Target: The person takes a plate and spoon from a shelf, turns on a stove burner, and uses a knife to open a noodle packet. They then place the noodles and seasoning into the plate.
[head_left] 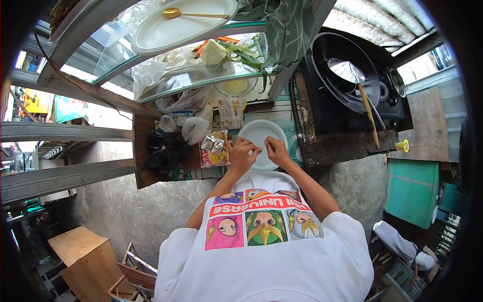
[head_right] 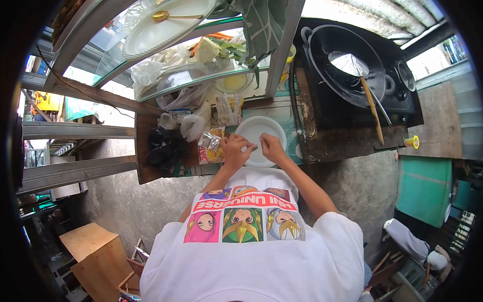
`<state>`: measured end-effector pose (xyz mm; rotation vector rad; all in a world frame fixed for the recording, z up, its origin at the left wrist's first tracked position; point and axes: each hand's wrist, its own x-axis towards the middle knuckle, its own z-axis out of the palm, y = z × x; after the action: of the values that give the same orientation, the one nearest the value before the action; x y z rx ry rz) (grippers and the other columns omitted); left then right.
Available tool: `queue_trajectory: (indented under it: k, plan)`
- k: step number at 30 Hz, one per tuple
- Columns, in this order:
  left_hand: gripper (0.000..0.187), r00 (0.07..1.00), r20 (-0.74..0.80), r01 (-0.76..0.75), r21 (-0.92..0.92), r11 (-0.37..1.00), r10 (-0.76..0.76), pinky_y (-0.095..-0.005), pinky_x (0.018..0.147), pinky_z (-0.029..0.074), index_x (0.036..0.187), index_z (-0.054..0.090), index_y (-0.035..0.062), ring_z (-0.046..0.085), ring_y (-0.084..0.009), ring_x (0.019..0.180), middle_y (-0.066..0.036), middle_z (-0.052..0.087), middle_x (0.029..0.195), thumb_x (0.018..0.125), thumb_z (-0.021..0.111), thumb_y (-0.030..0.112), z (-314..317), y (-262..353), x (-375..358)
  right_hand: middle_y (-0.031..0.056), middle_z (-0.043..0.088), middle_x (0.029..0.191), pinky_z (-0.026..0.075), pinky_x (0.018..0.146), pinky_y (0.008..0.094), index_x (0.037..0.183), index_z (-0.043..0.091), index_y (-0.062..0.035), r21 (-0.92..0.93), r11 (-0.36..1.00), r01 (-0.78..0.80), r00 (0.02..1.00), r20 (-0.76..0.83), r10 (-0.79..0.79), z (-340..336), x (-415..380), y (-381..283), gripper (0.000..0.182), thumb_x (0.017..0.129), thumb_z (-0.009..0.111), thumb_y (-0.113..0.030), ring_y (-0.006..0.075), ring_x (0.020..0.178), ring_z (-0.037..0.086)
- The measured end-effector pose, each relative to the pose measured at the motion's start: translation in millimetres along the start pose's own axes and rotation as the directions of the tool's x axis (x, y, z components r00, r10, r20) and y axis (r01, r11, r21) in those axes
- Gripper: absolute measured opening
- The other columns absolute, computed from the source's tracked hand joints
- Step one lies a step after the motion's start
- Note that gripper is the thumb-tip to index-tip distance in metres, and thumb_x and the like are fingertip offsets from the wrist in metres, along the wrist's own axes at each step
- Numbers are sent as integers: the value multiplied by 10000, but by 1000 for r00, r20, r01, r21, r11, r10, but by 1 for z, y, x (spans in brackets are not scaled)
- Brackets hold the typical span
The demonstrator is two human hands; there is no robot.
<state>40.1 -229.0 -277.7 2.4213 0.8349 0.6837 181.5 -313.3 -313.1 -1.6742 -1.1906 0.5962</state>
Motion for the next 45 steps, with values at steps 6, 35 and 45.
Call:
queue_trajectory:
  k: [6, 35, 45]
  plan:
    - [108, 1000, -21, -13, 19, 1000, 14, -370, 764, 260, 665, 684, 187, 509, -112, 801, 77, 616, 731, 685, 708, 290, 3, -3, -3, 161, 446, 583, 338, 472, 323, 768, 513, 23, 43, 993, -113, 994, 11, 112, -1, 5, -2, 100, 834, 502, -52, 224, 474, 404]
    - [416, 506, 589, 773, -633, 30, -630, -312, 678, 557, 1137, 464, -15, 636, -223, 823, -125, 617, 908, 766, 649, 24, 33, -28, -7, 32, 531, 691, 434, 522, 244, 852, 491, -52, 338, 499, -798, 593, 290, 751, 12, -10, 17, 159, 906, 440, -192, 164, 615, 615]
    - [371, 345, 661, 817, -561, -134, -666, -320, 717, 555, 1068, 479, -86, 630, -246, 832, -170, 605, 935, 753, 657, -2, 55, -36, -9, 88, 565, 714, 420, 434, 257, 807, 505, -21, 501, 312, -807, 500, 298, 813, 22, -15, 34, 106, 832, 476, -120, 205, 569, 637]
